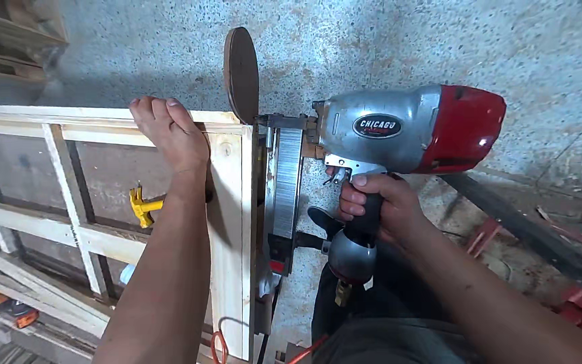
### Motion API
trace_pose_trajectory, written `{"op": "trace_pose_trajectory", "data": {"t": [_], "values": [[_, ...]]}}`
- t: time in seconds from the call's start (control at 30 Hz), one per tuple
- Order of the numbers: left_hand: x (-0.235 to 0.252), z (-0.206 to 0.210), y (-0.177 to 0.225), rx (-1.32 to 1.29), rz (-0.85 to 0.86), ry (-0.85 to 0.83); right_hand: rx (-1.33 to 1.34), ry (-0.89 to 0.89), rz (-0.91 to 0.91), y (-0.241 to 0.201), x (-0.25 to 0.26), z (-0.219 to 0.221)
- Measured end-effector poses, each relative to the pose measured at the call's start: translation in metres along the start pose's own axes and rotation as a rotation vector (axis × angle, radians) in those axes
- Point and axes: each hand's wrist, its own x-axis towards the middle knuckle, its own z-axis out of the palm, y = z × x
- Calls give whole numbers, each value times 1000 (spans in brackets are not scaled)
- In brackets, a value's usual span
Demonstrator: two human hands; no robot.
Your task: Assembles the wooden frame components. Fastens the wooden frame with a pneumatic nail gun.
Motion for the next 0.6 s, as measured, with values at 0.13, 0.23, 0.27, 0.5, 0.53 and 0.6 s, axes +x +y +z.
{"op": "trace_pose_trajectory", "data": {"t": [0.13,0.23,0.27,0.5,0.53,0.6], "values": [[-1,0,0,6,-7,-2,-15,-16,-17,1,-1,4],[-1,-1,0,-1,0,0,17,-40,-19,2,-1,5],[0,-1,0,-4,0,0,25,-47,-17,2,0,4],[-1,1,-1,-19,-16,6,12,-21,-21,1,4,4],[-1,0,0,-19,-24,0,4,-22,-21,1,4,4],[-1,-1,3,-9,-49,-12,-17,-22,-21,-1,4,5]]}}
